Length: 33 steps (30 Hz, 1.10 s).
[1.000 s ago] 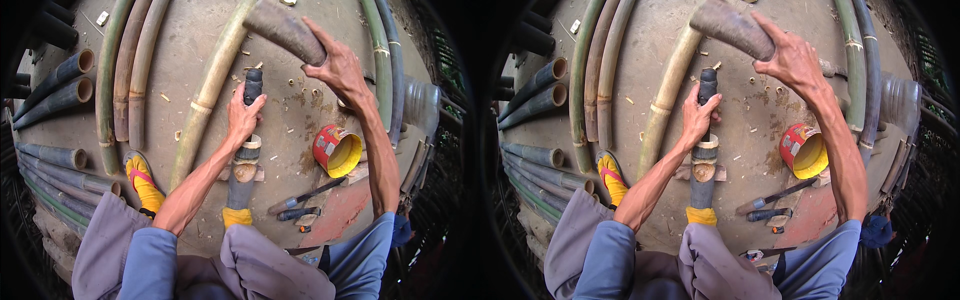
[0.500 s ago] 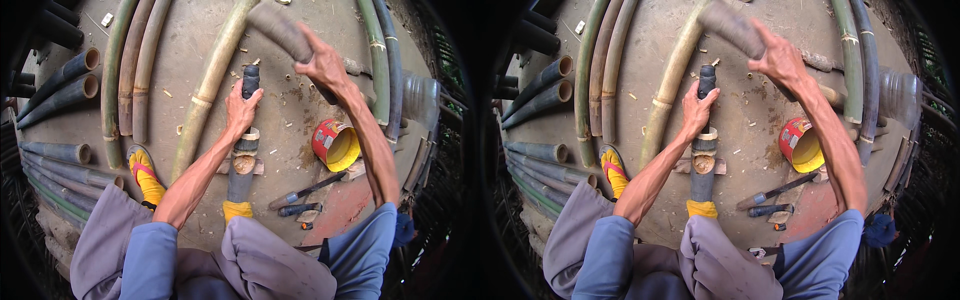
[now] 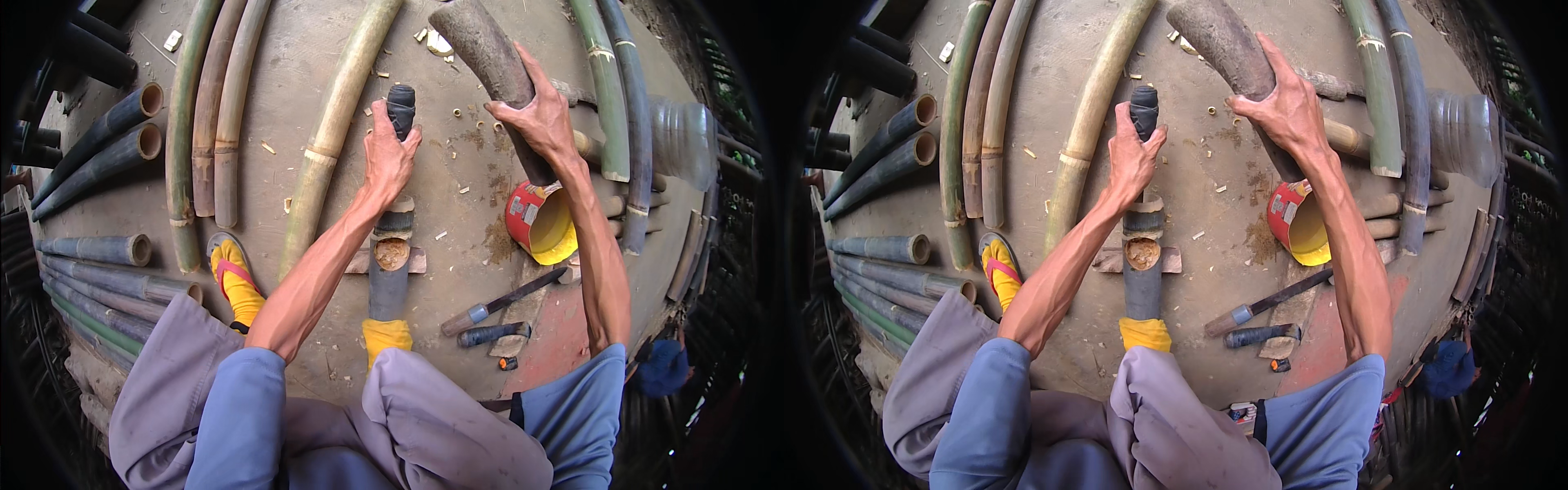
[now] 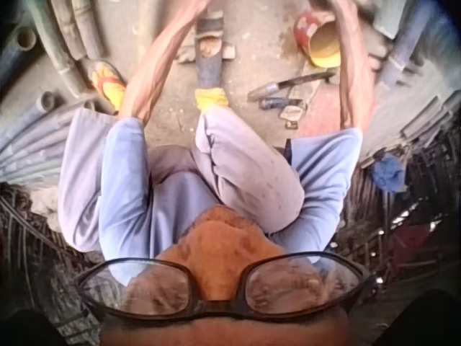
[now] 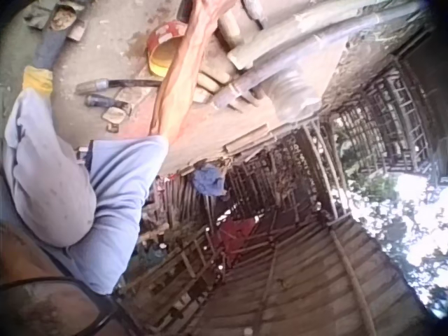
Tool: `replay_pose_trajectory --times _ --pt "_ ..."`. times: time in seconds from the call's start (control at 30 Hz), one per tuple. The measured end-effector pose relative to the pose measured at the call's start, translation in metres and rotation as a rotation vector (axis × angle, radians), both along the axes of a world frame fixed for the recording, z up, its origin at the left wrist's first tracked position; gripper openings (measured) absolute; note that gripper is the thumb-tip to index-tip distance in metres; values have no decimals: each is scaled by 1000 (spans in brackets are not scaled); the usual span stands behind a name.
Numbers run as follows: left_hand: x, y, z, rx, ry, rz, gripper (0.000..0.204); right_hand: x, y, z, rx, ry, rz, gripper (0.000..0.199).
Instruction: The person carves out joints in bamboo poles using a large blade and a mallet, then fits pieces together.
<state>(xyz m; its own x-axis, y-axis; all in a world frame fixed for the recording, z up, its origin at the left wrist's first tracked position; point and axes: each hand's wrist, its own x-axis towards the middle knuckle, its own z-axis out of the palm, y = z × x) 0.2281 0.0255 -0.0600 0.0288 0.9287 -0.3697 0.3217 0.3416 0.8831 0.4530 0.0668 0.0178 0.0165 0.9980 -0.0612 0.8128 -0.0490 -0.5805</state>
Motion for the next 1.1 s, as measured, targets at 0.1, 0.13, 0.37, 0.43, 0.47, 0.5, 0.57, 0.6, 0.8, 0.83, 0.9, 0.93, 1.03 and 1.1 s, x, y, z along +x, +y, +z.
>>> replay_pose_trajectory --times 0.1,0.13,0.37,0.43,0.47,0.5,0.57,0.6,0.8,0.83,0.9,0.93,1.03,1.1 --pt "1 2 -11 -3 85 -25 54 -12 10 4 24 54 -87 93" --pt "2 3 -9 -18 49 -29 54 -8 8 -3 37 -16 8 94" --pt "-9 -6 -11 -29 -1 -2 48 -14 30 -11 -145 -211 180 91" --pt "-7 -8 -13 -2 -11 -6 48 -16 26 -26 122 -3 -2 91" --pt "-3 -7 -13 18 -23 -15 48 -14 24 -30 263 93 -99 91" --pt "-5 -8 -15 23 -27 -7 47 -17 21 -29 125 29 58 91" --pt "-10 -9 -21 30 -27 -19 45 -19 25 -22 39 -302 391 91" --pt "-11 -9 -19 32 -32 -30 44 -19 29 -12 -8 -473 553 90" --pt "-6 -11 -14 1 -38 -76 42 -16 23 -21 43 -123 125 88" --pt "-7 -10 -17 41 -41 -64 42 -20 18 -17 -69 -275 284 88" --pt "-11 -3 -20 -93 -43 -72 42 -21 23 -6 -153 -389 479 88" --pt "-12 0 -19 -161 -43 -75 42 -20 25 0 -132 -375 398 89" --pt "-3 -15 -9 17 -106 -93 43 -17 23 6 -106 -72 56 92" --pt "0 -16 0 73 -134 -93 42 -19 13 -11 -29 6 20 94"
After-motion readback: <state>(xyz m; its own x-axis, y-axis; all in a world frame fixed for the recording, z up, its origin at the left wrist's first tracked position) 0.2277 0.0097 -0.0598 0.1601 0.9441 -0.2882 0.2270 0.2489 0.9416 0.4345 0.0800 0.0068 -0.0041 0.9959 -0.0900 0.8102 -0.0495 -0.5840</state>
